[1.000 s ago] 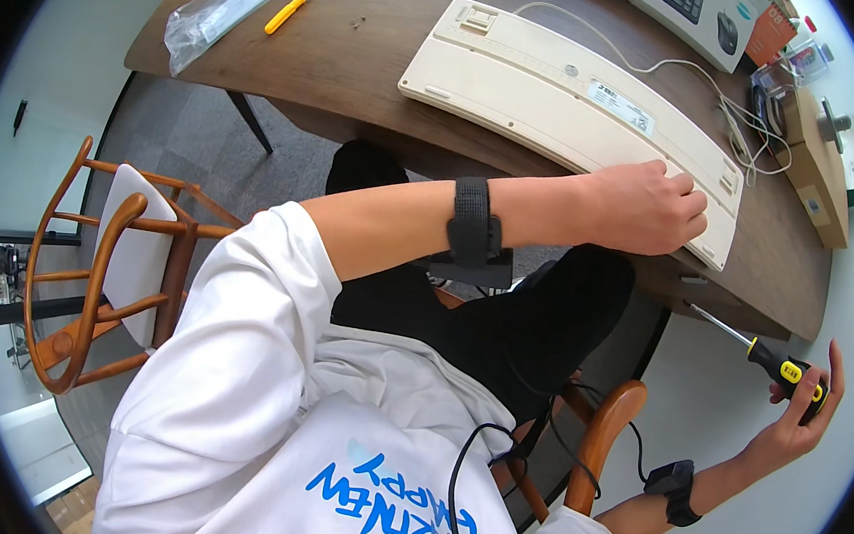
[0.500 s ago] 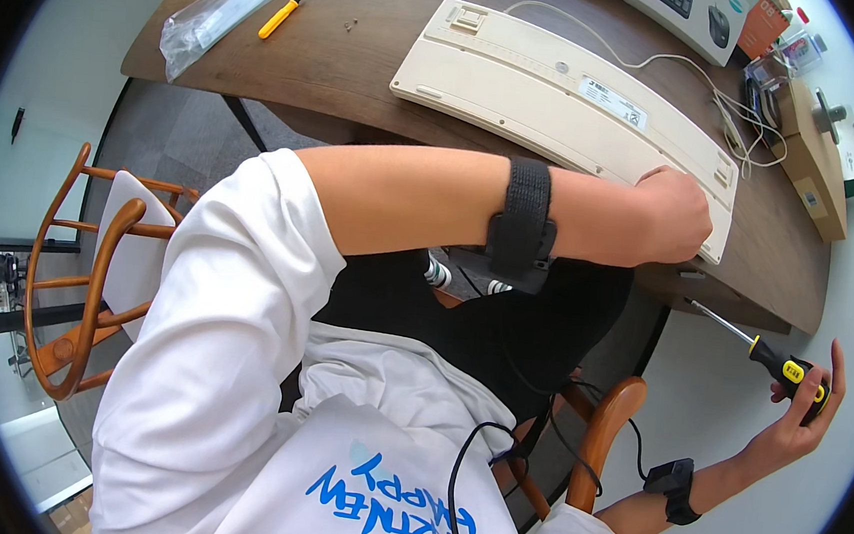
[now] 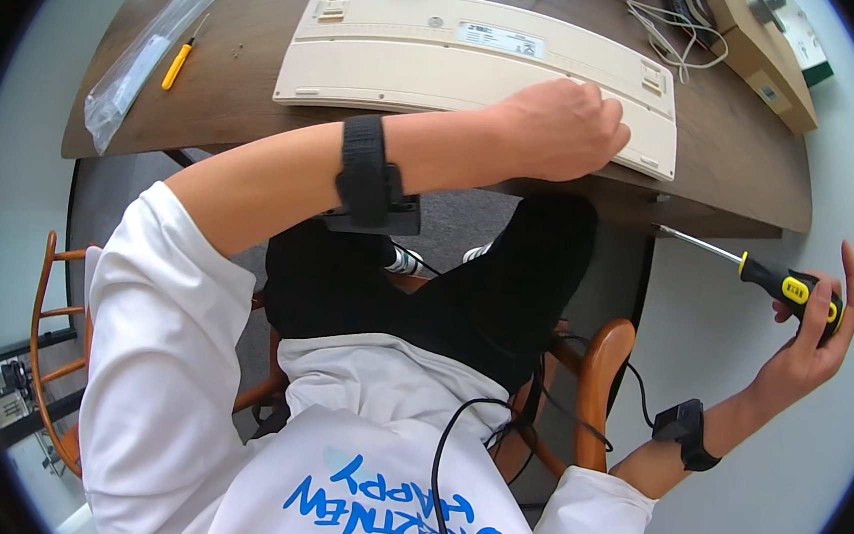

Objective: The person unscrews and removes the back panel of a keyboard using screwdrivers, handling the screws and the panel by hand.

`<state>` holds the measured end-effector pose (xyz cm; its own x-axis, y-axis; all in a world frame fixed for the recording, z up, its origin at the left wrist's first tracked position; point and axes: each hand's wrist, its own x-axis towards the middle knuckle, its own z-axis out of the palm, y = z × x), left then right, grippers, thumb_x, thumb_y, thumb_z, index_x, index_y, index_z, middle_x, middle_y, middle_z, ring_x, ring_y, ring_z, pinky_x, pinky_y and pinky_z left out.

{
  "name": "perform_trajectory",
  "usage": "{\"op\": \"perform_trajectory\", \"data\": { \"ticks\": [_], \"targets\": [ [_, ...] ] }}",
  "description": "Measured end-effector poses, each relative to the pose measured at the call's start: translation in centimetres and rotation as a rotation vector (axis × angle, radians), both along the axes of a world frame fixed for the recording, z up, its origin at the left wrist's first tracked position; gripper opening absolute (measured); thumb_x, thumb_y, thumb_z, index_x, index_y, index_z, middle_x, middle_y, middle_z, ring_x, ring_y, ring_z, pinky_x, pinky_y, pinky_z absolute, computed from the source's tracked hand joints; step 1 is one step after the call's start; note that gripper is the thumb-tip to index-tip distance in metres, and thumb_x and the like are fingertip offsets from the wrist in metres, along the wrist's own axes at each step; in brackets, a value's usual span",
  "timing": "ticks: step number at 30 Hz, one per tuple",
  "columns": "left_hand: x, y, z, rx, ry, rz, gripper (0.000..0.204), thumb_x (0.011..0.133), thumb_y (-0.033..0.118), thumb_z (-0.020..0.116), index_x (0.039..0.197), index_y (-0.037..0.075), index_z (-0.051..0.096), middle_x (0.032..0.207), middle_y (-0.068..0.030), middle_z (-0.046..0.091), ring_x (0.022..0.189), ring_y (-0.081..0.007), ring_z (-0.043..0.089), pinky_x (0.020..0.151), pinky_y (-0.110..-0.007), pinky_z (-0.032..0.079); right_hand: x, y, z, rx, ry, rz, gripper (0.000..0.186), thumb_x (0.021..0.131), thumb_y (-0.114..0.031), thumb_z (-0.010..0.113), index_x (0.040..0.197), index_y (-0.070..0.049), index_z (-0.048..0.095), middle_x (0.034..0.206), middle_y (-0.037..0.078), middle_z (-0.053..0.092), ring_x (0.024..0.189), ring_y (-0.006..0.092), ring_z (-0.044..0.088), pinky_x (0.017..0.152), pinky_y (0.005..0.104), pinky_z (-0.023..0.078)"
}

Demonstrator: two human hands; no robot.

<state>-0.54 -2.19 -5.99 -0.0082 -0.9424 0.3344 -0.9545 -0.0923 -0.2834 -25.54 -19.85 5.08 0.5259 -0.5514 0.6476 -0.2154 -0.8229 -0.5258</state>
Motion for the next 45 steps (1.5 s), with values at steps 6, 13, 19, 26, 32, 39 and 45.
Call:
{"op": "perform_trajectory", "data": {
  "ticks": [6,13,19,26,32,39,45],
  "targets": [
    [0.3,0.3,-0.1,0.01,0.001,-0.056,0.011,0.092,0.01,0.062,0.093,-0.001,0.062,0.085,-0.0106,0.066,0.082,-0.0232,0.072,0.069,-0.033,0.061,-0.3,-0.5,0.0,-0.058,0.0,0.008,0.04,0.098,-0.031,0.063,0.131,-0.008,0.065,0.109,0.01,0.072,0.073,0.0161,0.069,0.056,0.0207,0.054],
    [0.5,1.3,0.7,0.034,0.042,-0.022,0.013,0.095,0.012,0.063,0.094,-0.002,0.062,0.09,-0.0122,0.066,0.087,-0.0251,0.072,0.075,-0.036,0.062,0.2,-0.4,-0.4,-0.072,0.017,0.01,0.038,0.099,-0.029,0.062,0.131,-0.009,0.065,0.105,0.01,0.072,0.07,0.0155,0.069,0.056,0.0197,0.053],
    [2.7,7.9,2.4,-0.262,0.242,0.007,0.018,0.097,0.016,0.067,0.096,-0.001,0.061,0.099,-0.0115,0.064,0.088,-0.0249,0.069,0.079,-0.035,0.06,-1.9,-2.7,-1.2,-0.059,0.047,-0.016,0.037,0.102,-0.032,0.058,0.131,-0.01,0.066,0.109,0.009,0.073,0.072,0.0144,0.068,0.056,0.0191,0.049],
    [9.0,25.2,1.7,-0.598,0.538,0.829,0.016,0.095,0.016,0.071,0.103,0.002,0.07,0.091,-0.0103,0.073,0.08,-0.0211,0.07,0.074,-0.032,0.055,-1.4,-3.1,-2.0,-0.023,0.046,-0.026,0.039,0.101,-0.036,0.059,0.133,-0.014,0.066,0.108,0.009,0.072,0.081,0.016,0.069,0.058,0.0197,0.052],
    [12.5,31.9,-1.3,-0.611,0.504,0.993,0.018,0.094,0.021,0.071,0.1,0.003,0.073,0.089,-0.011,0.075,0.079,-0.0223,0.073,0.074,-0.034,0.056,-0.6,-2.2,-1.8,-0.006,0.051,-0.013,0.04,0.101,-0.036,0.06,0.135,-0.016,0.065,0.1,0.008,0.072,0.079,0.0157,0.07,0.06,0.0205,0.055],
    [13.7,31.5,-2.6,-0.468,0.376,0.953,0.02,0.097,0.021,0.066,0.104,0.003,0.071,0.101,-0.0155,0.072,0.093,-0.0287,0.071,0.083,-0.038,0.054,-0.4,-0.9,-1.0,0.059,-0.068,0.075,0.037,0.1,-0.024,0.064,0.133,-0.007,0.064,0.091,0.008,0.07,0.069,0.013,0.063,0.056,0.0212,0.048],
    [13.6,32.9,-2.8,-0.559,0.45,1.044,0.027,0.103,0.026,0.061,0.121,0.007,0.067,0.113,-0.0128,0.072,0.1,-0.0245,0.07,0.088,-0.037,0.054,1.1,1.3,-0.2,0.048,-0.2,0.039,0.028,0.099,-0.022,0.067,0.118,-0.001,0.067,0.087,0.009,0.068,0.065,0.0133,0.063,0.056,0.0216,0.05]
  ]
}}
